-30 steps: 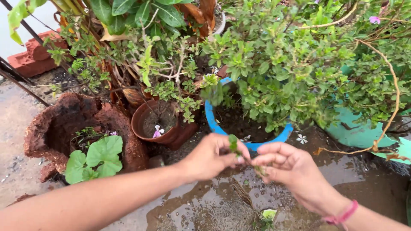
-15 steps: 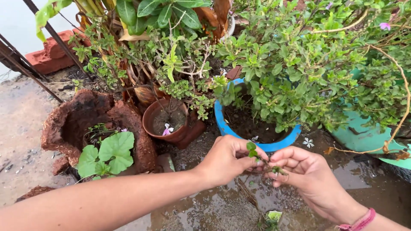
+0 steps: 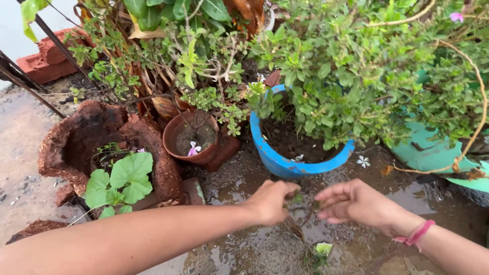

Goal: Tending to and cleaning various potted plants on a balcony.

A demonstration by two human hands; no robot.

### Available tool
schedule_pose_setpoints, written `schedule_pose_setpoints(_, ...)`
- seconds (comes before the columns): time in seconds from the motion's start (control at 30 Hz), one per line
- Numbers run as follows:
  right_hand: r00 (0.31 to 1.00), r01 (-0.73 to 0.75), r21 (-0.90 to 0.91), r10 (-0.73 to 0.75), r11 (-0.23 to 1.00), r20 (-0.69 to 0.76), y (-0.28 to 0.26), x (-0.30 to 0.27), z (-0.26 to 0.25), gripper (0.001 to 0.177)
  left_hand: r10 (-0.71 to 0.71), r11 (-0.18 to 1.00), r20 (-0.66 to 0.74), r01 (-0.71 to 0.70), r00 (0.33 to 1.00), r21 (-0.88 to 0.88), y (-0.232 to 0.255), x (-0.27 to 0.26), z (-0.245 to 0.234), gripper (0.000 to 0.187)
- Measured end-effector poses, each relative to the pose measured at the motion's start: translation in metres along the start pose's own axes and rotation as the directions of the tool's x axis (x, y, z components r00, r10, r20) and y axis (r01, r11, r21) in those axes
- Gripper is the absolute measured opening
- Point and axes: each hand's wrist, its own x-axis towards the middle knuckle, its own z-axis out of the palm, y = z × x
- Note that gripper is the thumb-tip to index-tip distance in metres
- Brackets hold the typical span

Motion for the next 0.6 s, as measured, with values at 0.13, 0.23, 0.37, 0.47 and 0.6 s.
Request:
schedule_pose_setpoints(0.13, 0.977, 0.092, -0.651, -0.195, 0.753, -0.089, -0.032, 0.000, -0.002, 0.032, 0.076, 0.937, -0.107, -0.035, 0.991, 0.347, 0.023, -0.004, -0.033, 0.035)
schedule_pose_setpoints(0.23, 0.905, 0.068, -0.819, -0.380, 0.570, -0.190, -0.065, -0.001, 0.008, 0.026, 0.121, 0.976, -0.122, -0.097, 0.985, 0.193, 0.027, 0.008, -0.058, 0.012)
schedule_pose_setpoints(0.37, 0.751, 0.293, -0.867, -0.658, 0.402, -0.051, -0.059, 0.035, 0.000, 0.033, 0.272, 0.961, -0.274, -0.244, 0.922, 0.131, 0.008, 0.032, -0.075, 0.016)
schedule_pose_setpoints(0.47, 0.796, 0.212, -0.851, -0.590, 0.480, -0.134, -0.065, 0.050, 0.025, 0.027, 0.202, 0.971, -0.458, -0.115, 0.866, 0.210, 0.026, 0.026, -0.095, 0.017)
schedule_pose_setpoints(0.6, 0.649, 0.437, -0.805, -0.761, 0.400, -0.025, -0.045, 0.122, 0.020, 0.027, 0.120, 0.990, -0.504, -0.143, 0.856, -0.008, -0.028, 0.065, -0.100, 0.035)
